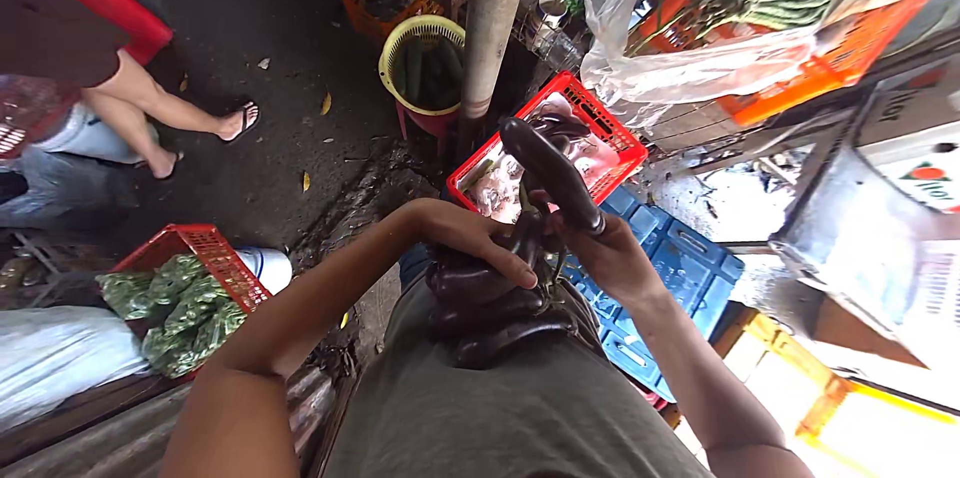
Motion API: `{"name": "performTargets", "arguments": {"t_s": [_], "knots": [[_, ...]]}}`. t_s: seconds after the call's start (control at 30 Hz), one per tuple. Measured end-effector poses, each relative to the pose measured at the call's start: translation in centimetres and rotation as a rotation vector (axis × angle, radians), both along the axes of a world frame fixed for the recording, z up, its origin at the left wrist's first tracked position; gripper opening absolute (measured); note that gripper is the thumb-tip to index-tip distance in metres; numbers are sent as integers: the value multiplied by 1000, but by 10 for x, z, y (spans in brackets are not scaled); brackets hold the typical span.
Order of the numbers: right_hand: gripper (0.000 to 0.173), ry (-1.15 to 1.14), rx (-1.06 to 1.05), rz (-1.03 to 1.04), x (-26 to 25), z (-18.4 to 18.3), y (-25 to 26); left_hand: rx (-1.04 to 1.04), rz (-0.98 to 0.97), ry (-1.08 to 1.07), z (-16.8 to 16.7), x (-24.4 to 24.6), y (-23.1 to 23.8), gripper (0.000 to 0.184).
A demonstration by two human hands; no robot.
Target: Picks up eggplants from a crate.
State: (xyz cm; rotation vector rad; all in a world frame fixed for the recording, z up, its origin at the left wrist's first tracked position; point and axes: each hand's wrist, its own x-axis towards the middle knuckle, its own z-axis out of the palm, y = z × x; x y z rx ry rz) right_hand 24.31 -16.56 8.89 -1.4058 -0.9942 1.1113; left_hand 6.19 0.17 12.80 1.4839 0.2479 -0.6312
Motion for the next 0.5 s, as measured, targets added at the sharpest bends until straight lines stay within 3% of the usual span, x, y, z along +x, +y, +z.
{"name": "performTargets", "arguments": {"t_s": [0.17, 0.27, 0.33, 0.4, 0.43, 0.47, 0.5], "knots": [[14, -304, 136, 183, 32, 4, 37, 10, -80, -63, -2, 6, -6, 43], [15, -331, 300, 380, 39, 14, 62, 66, -168, -50, -2, 12, -7, 44], [16, -303, 407, 602, 44, 22, 74, 71, -137, -178, -13, 8, -5, 44], [18, -259, 438, 799, 46, 27, 77, -9, 208, -560, -21, -1, -18, 34], [17, -246, 444, 849, 45, 29, 75, -72, 429, -674, 2, 0, -33, 21], [16, -245, 441, 872, 44, 31, 71, -65, 651, -740, 48, 7, -51, 9], [16, -268, 437, 879, 43, 33, 67, -46, 817, -900, 86, 17, -67, 13]]}}
